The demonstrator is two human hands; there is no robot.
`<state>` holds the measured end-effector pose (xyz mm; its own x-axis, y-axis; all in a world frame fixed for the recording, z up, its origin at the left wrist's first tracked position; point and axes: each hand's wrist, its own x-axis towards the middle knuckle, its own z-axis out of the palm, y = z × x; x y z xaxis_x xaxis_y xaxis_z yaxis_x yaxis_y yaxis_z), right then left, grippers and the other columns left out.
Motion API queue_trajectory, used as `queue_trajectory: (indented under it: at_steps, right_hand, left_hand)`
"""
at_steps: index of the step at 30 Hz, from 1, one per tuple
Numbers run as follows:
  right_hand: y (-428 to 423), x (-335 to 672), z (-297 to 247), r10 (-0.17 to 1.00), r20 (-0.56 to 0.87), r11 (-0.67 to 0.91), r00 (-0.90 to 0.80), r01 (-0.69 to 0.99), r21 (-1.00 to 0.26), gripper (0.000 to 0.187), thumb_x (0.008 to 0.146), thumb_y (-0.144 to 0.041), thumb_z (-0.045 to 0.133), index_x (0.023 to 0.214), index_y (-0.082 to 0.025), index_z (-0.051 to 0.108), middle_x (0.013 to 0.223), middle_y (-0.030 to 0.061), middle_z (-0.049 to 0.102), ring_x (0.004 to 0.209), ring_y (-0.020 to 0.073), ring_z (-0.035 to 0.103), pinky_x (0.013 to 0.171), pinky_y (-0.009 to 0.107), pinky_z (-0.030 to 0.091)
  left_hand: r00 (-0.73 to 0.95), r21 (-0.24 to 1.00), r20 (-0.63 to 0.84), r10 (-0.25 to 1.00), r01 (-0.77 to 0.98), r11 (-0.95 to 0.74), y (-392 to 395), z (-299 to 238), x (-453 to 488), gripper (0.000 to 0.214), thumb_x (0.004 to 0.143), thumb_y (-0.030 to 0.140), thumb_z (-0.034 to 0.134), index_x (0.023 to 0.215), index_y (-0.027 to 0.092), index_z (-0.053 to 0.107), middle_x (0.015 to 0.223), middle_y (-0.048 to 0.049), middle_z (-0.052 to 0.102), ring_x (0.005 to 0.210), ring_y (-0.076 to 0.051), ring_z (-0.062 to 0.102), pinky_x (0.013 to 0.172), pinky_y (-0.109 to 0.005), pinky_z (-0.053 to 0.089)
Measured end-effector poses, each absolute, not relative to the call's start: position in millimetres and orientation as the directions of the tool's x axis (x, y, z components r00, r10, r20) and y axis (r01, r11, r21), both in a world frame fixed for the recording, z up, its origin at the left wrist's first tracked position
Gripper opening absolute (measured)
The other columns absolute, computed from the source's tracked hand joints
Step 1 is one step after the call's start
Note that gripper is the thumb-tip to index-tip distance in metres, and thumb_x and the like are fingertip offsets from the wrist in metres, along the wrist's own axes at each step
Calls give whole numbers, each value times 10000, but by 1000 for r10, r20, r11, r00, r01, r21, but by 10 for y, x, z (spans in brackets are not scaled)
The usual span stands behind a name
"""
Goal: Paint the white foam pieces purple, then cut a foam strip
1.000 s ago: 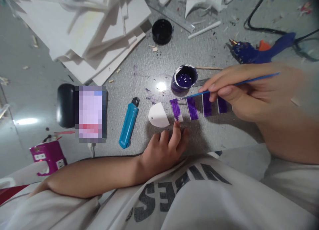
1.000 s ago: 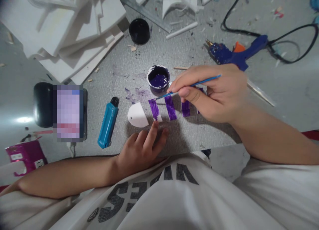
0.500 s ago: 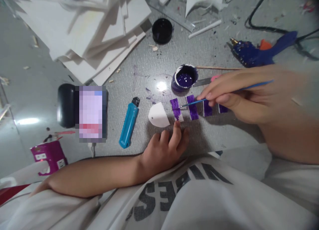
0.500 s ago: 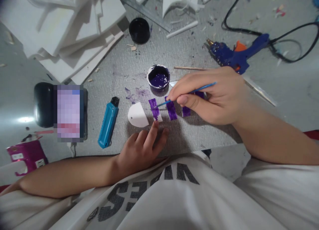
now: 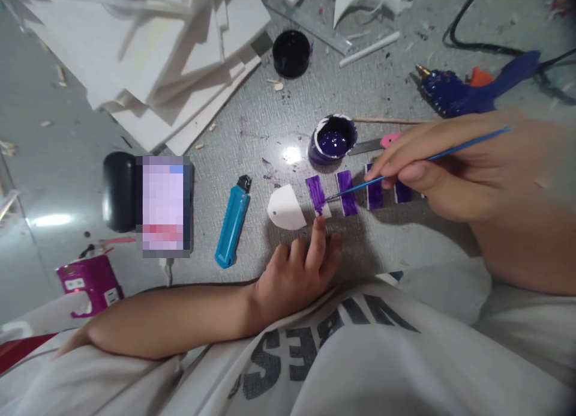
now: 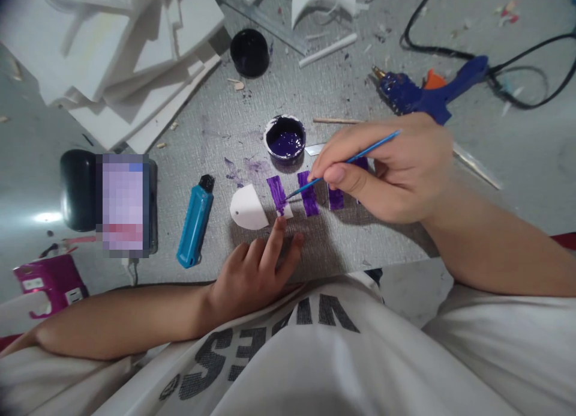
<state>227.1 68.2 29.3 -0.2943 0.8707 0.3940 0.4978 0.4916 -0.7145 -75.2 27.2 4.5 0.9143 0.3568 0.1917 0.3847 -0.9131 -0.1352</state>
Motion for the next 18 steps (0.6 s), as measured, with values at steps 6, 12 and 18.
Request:
queue_trajectory:
  at_steps: [6, 12, 18]
  right_hand:
    - [715, 2327, 284, 837, 405, 545, -368, 497, -675, 150, 1106, -273, 719, 1010, -296, 832, 941, -56, 873, 776, 99, 821, 701, 229, 687]
    - [669, 2275, 243, 868, 378, 497, -323, 549, -672, 181, 1139, -358, 694, 1009, -306, 808, 888, -77, 851, 741, 83, 795, 938, 260, 702]
    - [678, 2325, 271, 886, 272, 453, -374, 584, -674, 208, 1162, -410, 662, 1060, -303, 808, 906, -59, 860, 779, 94, 806, 899, 253, 670]
  left_hand:
    - [928, -124, 130, 350, 365, -923, 212, 51, -799, 451, 1147, 424, 655, 1468, 114, 715, 1466, -324, 776, 643, -178, 589, 553, -329, 440]
    - [931, -145, 126, 342, 358, -922, 166, 46, -812, 498, 1160, 436, 636, 1473, 60, 730, 1483, -348, 751, 638, -189, 586, 551, -343, 437]
    - [935, -143, 90, 342, 352, -925, 161, 36, -804, 506, 1172, 482, 602, 1458, 92, 751, 1529, -315, 741, 670, -199, 599, 558, -350, 443]
